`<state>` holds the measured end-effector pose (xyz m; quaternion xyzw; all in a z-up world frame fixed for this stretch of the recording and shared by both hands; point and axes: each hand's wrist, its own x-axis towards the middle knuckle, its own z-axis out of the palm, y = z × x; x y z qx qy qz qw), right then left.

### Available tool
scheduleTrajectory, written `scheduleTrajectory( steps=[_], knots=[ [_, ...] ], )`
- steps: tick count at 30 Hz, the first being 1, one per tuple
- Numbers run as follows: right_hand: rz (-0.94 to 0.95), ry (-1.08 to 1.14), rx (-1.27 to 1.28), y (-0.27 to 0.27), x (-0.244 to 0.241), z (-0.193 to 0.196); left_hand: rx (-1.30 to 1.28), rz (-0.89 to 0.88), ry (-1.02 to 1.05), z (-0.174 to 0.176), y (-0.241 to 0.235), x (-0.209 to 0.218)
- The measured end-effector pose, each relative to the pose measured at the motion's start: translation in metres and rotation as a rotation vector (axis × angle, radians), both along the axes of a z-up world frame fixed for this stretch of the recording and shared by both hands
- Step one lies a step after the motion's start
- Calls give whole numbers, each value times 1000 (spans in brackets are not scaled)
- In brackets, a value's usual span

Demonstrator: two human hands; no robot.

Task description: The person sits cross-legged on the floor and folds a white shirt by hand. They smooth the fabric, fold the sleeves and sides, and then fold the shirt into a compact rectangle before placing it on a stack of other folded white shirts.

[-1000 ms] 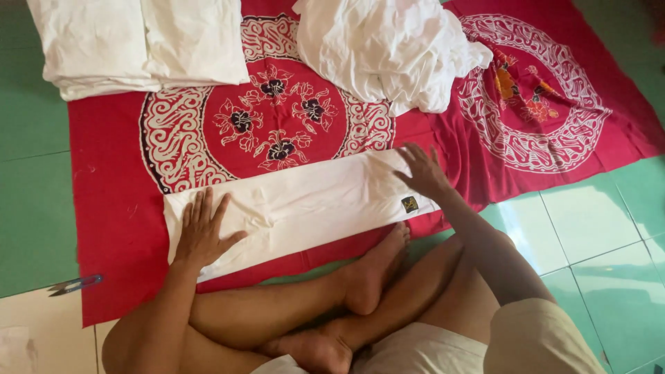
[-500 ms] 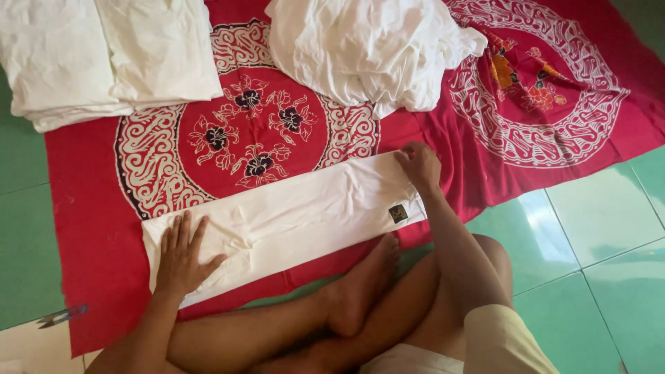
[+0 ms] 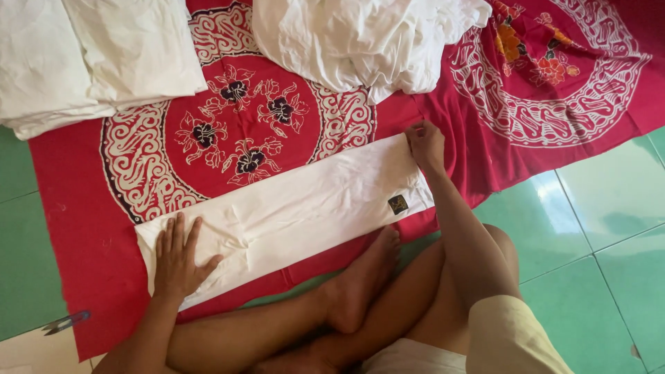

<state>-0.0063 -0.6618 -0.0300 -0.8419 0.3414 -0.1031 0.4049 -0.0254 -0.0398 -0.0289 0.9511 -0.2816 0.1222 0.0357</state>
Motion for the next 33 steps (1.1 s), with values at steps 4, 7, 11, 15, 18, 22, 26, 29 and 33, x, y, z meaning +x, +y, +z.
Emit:
scheduleTrajectory(
  steps=[4, 7, 11, 15, 18, 22, 26, 29, 33],
  knots=[
    [57, 7, -89, -12, -2, 7, -10, -2, -6, -2, 1, 1],
    [170, 239, -263, -15, -9, 35, -22, -3, -11, -3, 2, -1],
    [386, 738, -218, 5, -25, 95, -13, 7, 17, -4, 3, 1],
    [507, 798, -271, 14, -38, 91, -21, 20, 28, -6, 4, -3],
    [492, 709, -230, -15, -34, 26, -8, 33, -7, -8, 1, -2],
    [489, 528, -253, -38, -54, 11, -101, 44, 87, -11, 12, -3],
    [377, 418, -180, -26, -62, 25, -91, 149, 198, -22, 25, -3],
    [389, 250, -380, -3, -71, 30, -150, 171, 256, -28, 34, 1],
    [675, -119, -471, 32, -68, 33, -343, 477, 257, -1, 55, 14]
  ],
)
